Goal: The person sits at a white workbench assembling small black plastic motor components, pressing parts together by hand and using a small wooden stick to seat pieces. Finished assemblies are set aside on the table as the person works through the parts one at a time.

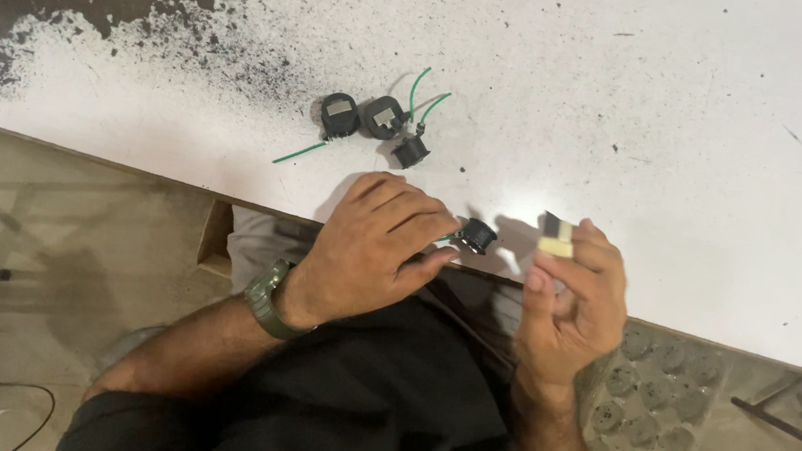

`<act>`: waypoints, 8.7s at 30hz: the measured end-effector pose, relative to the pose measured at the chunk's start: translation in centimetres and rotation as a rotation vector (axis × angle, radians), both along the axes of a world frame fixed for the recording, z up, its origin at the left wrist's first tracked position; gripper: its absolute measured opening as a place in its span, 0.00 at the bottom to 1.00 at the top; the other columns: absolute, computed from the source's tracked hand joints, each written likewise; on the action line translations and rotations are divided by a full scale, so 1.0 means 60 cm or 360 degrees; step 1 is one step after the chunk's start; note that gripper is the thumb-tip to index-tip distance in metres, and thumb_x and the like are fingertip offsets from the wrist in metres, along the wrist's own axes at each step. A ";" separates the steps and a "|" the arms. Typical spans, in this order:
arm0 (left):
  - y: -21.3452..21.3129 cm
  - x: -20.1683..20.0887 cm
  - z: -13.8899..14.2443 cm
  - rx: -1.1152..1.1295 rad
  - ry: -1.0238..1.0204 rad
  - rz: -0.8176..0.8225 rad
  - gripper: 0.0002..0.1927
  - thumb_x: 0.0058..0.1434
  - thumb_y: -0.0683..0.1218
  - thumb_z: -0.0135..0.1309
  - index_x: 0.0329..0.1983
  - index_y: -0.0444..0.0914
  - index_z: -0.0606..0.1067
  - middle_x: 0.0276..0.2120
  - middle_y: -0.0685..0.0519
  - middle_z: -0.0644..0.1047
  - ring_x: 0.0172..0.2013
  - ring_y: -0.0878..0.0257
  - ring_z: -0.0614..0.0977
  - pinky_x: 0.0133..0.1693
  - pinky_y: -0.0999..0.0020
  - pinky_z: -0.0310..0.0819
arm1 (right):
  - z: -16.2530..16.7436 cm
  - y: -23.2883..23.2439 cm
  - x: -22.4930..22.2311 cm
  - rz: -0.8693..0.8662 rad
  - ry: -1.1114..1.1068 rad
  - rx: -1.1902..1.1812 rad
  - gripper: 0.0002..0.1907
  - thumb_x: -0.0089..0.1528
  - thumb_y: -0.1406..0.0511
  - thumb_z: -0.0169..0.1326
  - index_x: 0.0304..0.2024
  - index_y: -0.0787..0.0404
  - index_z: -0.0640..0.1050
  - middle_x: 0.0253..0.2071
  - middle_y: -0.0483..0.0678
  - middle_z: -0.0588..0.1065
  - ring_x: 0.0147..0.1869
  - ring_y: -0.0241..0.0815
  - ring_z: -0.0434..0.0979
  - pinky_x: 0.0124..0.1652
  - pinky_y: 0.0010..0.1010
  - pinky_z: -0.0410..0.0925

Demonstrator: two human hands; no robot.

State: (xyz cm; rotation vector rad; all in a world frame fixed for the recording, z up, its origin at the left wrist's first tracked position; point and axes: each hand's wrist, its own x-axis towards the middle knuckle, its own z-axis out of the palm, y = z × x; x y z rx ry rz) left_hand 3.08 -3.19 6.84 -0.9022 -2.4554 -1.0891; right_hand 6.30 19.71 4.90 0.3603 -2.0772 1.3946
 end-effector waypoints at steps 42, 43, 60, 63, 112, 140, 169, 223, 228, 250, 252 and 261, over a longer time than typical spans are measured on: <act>0.029 0.018 -0.023 0.0137 0.0103 0.0091 0.10 0.59 0.45 0.64 0.41 0.40 0.77 0.41 0.54 0.79 0.47 0.57 0.79 0.59 0.51 0.70 | -0.061 -0.026 0.012 0.0171 0.0310 0.0417 0.14 0.59 0.74 0.57 0.45 0.58 0.70 0.37 0.51 0.76 0.49 0.49 0.82 0.65 0.53 0.68; 0.029 0.018 -0.023 0.0141 0.0099 0.0090 0.10 0.59 0.45 0.65 0.41 0.40 0.77 0.42 0.54 0.79 0.48 0.56 0.79 0.59 0.50 0.70 | -0.061 -0.026 0.011 0.0169 0.0304 0.0424 0.14 0.59 0.74 0.57 0.45 0.58 0.70 0.37 0.50 0.76 0.49 0.49 0.83 0.65 0.53 0.68; 0.026 0.015 -0.019 0.0144 0.0103 0.0050 0.11 0.59 0.44 0.64 0.43 0.40 0.76 0.42 0.54 0.79 0.48 0.56 0.79 0.59 0.50 0.70 | -0.051 -0.027 0.008 0.0192 0.0264 0.0349 0.15 0.58 0.76 0.57 0.45 0.60 0.71 0.34 0.48 0.75 0.50 0.50 0.82 0.65 0.53 0.69; 0.026 0.013 -0.015 0.0152 0.0091 0.0053 0.11 0.58 0.44 0.63 0.41 0.40 0.75 0.41 0.54 0.79 0.47 0.55 0.79 0.58 0.51 0.70 | -0.047 -0.027 0.005 0.0210 0.0273 0.0381 0.14 0.58 0.76 0.57 0.45 0.60 0.72 0.34 0.48 0.75 0.49 0.50 0.82 0.65 0.54 0.68; -0.014 0.007 -0.011 0.1100 -0.0712 -0.0175 0.12 0.72 0.54 0.54 0.39 0.42 0.76 0.35 0.56 0.81 0.36 0.67 0.81 0.41 0.68 0.77 | -0.155 0.079 -0.041 -0.0026 0.0044 0.0320 0.09 0.74 0.69 0.48 0.56 0.66 0.69 0.52 0.54 0.70 0.58 0.50 0.75 0.69 0.47 0.67; -0.015 -0.040 0.020 -0.0005 -0.0021 0.0418 0.18 0.58 0.52 0.66 0.42 0.39 0.72 0.32 0.54 0.74 0.34 0.57 0.74 0.38 0.58 0.69 | -0.012 -0.011 -0.025 -0.0380 0.0098 0.0498 0.19 0.65 0.61 0.60 0.55 0.61 0.75 0.54 0.55 0.72 0.63 0.56 0.73 0.69 0.52 0.64; 0.010 -0.016 0.015 -0.0007 0.0008 0.0210 0.11 0.61 0.44 0.62 0.46 0.39 0.76 0.36 0.53 0.77 0.35 0.57 0.81 0.38 0.61 0.75 | 0.032 -0.046 -0.036 -0.0165 -0.0209 0.1033 0.21 0.57 0.62 0.67 0.53 0.55 0.80 0.51 0.48 0.75 0.67 0.49 0.72 0.73 0.54 0.54; 0.004 0.002 -0.018 0.0156 0.0088 0.0148 0.11 0.59 0.43 0.64 0.42 0.40 0.76 0.41 0.56 0.79 0.36 0.61 0.79 0.36 0.63 0.71 | -0.013 -0.044 -0.015 0.0101 0.0225 0.0681 0.17 0.54 0.76 0.56 0.44 0.58 0.73 0.35 0.44 0.75 0.51 0.46 0.83 0.72 0.53 0.60; 0.006 0.004 -0.019 0.0173 0.0086 0.0130 0.10 0.58 0.42 0.64 0.40 0.40 0.75 0.41 0.55 0.79 0.36 0.61 0.79 0.37 0.62 0.71 | -0.017 -0.041 -0.014 0.0094 0.0216 0.0705 0.18 0.54 0.76 0.56 0.45 0.58 0.73 0.36 0.44 0.74 0.52 0.46 0.83 0.74 0.55 0.58; 0.006 0.007 -0.022 0.0187 0.0097 0.0111 0.09 0.58 0.43 0.64 0.37 0.41 0.74 0.40 0.56 0.79 0.36 0.61 0.79 0.37 0.63 0.71 | -0.021 -0.041 -0.015 0.0153 0.0193 0.0578 0.16 0.55 0.77 0.54 0.44 0.57 0.73 0.34 0.45 0.75 0.50 0.45 0.83 0.77 0.60 0.50; 0.006 0.006 -0.021 0.0201 0.0117 0.0114 0.09 0.58 0.43 0.64 0.37 0.41 0.74 0.40 0.56 0.79 0.36 0.61 0.79 0.37 0.63 0.71 | -0.021 -0.041 -0.015 0.0179 0.0145 0.0377 0.15 0.58 0.77 0.52 0.45 0.59 0.72 0.35 0.47 0.76 0.50 0.45 0.84 0.78 0.60 0.50; 0.005 0.004 -0.021 0.0213 0.0101 0.0131 0.10 0.58 0.43 0.64 0.38 0.40 0.74 0.41 0.55 0.79 0.35 0.61 0.79 0.36 0.62 0.70 | -0.031 -0.040 -0.015 0.0163 0.0218 0.0294 0.14 0.59 0.77 0.48 0.45 0.60 0.71 0.35 0.48 0.76 0.50 0.47 0.83 0.78 0.60 0.50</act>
